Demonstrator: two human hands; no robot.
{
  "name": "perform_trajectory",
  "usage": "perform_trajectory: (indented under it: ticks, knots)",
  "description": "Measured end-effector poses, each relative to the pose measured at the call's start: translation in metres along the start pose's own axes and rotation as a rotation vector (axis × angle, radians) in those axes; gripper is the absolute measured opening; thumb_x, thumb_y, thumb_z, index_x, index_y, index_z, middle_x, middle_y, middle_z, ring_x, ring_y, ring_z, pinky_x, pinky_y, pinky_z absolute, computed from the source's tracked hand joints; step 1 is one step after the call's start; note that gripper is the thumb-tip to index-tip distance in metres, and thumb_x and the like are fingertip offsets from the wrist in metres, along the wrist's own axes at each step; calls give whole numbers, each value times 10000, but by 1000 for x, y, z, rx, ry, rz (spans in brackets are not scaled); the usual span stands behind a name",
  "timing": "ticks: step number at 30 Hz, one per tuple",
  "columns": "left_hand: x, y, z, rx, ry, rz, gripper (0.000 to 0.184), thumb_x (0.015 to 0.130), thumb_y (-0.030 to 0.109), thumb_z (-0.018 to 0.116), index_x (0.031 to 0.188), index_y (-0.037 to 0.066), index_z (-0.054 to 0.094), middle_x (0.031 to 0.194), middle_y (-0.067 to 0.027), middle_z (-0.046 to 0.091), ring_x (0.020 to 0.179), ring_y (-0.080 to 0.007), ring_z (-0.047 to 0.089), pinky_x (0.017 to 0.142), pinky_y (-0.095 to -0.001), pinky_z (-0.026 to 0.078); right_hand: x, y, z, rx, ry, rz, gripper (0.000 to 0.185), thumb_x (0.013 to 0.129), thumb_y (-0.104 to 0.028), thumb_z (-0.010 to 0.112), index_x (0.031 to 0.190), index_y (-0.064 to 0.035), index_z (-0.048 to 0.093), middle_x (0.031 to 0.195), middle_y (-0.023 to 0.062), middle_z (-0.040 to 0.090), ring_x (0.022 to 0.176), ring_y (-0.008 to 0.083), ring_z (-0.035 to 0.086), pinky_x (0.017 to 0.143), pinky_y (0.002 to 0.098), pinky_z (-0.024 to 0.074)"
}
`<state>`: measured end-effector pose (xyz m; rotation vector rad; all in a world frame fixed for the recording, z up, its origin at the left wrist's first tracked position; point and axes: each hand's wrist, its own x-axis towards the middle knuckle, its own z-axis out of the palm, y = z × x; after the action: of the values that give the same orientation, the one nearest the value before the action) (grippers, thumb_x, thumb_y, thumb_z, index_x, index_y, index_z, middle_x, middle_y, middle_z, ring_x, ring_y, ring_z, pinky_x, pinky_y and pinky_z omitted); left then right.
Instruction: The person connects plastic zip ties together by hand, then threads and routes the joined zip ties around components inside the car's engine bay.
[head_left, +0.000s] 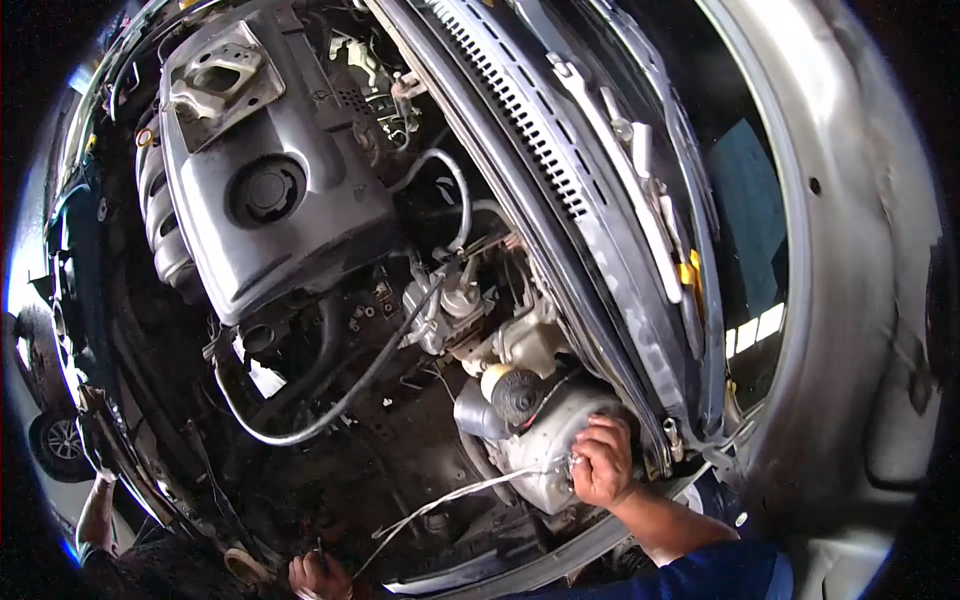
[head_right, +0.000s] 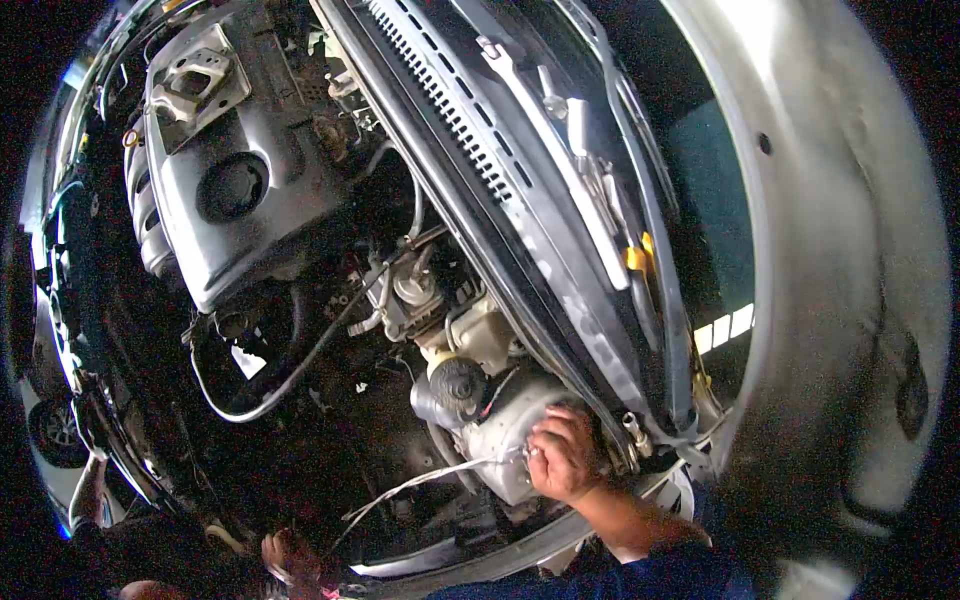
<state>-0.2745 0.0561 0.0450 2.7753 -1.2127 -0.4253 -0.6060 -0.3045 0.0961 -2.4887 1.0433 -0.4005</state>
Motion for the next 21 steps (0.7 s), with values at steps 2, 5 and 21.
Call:
perform_trajectory:
  ticks: [2, 5, 21]
  knots:
    - [-4, -8, 11, 49, 45, 21, 270, 783, 268, 623, 862, 11, 595, 807, -196, 558, 783, -417, 560, 681, -493, 463, 0, 0, 0, -6, -6, 5, 167, 763, -89, 586, 928, -77, 568, 999, 98, 578, 1028, 331, 559, 886, 478, 415]
    - [-8, -18, 12, 69, 14, 37, 315, 768, 315, 623, 862, 16, 599, 802, -195, 551, 776, -423, 554, 676, -501, 458, -4, 3, 1, -9, -38, 33, 192, 755, -91, 603, 943, -83, 563, 997, 91, 582, 1021, 332, 563, 897, 492, 412]
    - [11, 5, -2, 45, -52, 41, 188, 754, 214, 608, 767, 36, 545, 680, -148, 477, 617, -358, 484, 537, -475, 381, -4, 2, 3, 2, -111, 66, 156, 794, -66, 589, 937, -78, 526, 962, 100, 570, 950, 340, 557, 884, 509, 448]
